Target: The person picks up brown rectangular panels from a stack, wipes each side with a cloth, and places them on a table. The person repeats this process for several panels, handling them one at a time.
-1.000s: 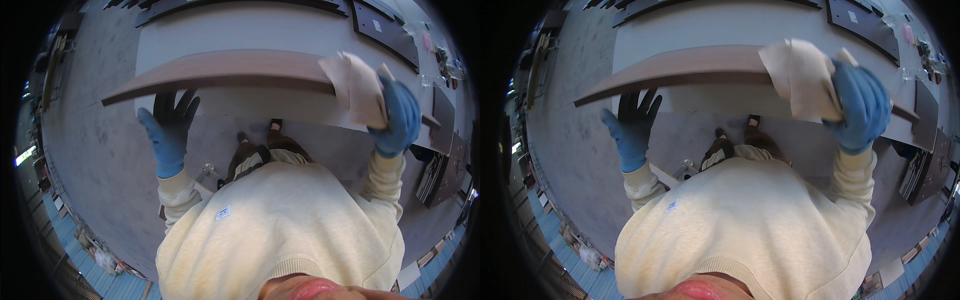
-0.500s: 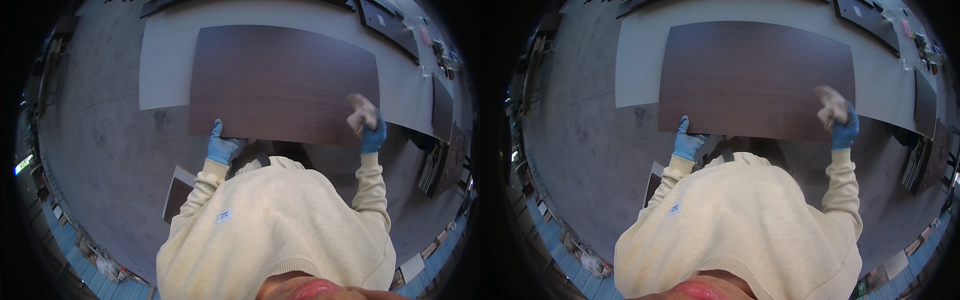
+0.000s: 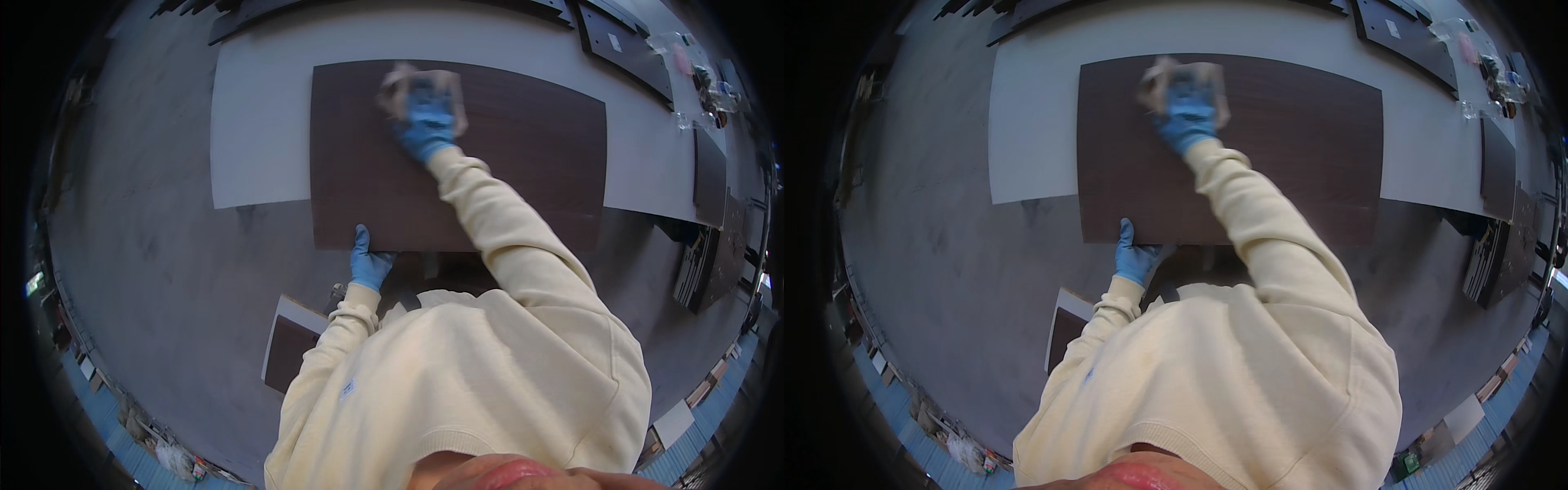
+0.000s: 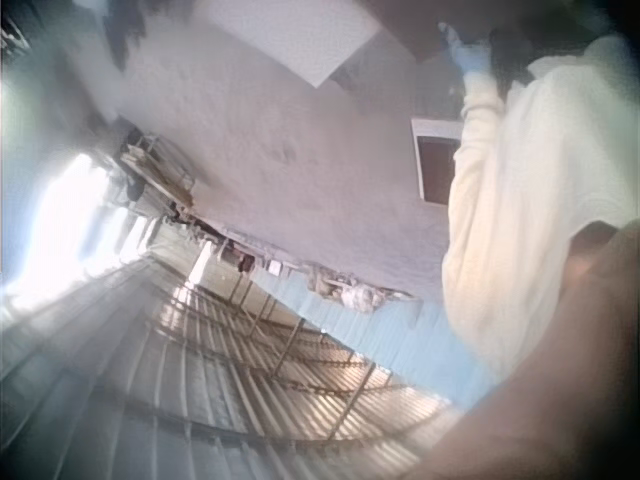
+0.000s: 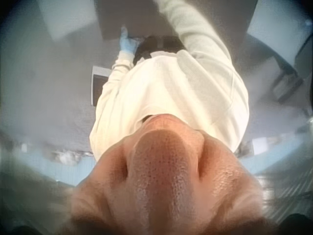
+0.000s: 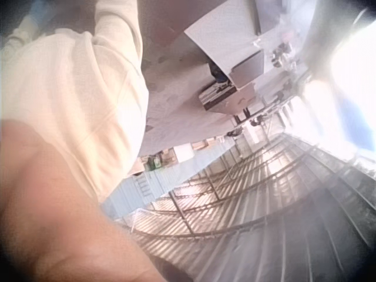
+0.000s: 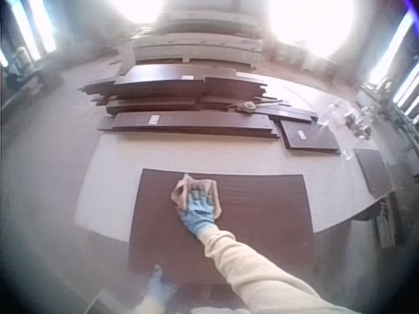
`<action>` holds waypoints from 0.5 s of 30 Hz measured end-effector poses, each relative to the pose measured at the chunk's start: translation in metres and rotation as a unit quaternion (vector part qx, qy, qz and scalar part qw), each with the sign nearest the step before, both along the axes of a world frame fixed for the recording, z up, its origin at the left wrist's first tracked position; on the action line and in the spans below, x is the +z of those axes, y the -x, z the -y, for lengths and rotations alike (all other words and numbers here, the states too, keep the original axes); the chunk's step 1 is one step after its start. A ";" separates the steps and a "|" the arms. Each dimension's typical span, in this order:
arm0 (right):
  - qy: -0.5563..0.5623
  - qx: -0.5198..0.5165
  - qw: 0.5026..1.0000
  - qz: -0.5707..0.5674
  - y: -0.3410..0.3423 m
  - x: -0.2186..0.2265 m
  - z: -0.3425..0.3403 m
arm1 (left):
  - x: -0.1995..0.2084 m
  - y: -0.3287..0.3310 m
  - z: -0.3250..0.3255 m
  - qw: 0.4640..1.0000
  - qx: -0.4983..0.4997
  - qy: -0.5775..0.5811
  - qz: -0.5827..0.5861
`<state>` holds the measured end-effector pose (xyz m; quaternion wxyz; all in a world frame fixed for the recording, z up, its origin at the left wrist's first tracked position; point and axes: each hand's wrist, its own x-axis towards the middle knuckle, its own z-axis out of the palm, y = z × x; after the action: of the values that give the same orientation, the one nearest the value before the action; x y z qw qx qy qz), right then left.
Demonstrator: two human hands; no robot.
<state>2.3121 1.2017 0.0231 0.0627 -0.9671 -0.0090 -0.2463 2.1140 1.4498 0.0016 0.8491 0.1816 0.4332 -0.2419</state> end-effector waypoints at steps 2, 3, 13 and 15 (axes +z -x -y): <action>-0.162 0.094 0.941 -0.281 -0.040 0.003 -0.070 | 0.004 -0.001 0.003 1.000 0.006 0.018 -0.016; -0.129 0.125 0.959 -0.218 -0.041 -0.002 -0.099 | 0.007 -0.003 0.005 0.999 0.012 0.006 -0.044; -0.018 -0.137 0.980 -0.140 0.011 0.034 0.198 | 0.010 -0.007 0.012 0.999 -0.004 -0.034 -0.022; -0.082 -0.280 0.946 -0.141 0.052 0.046 0.271 | 0.003 -0.006 0.011 0.999 -0.002 -0.052 -0.010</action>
<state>2.2603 0.9303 0.0695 0.0710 -0.9468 0.2919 -0.1152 2.1200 1.4389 0.0042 0.8338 0.2239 0.4529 -0.2226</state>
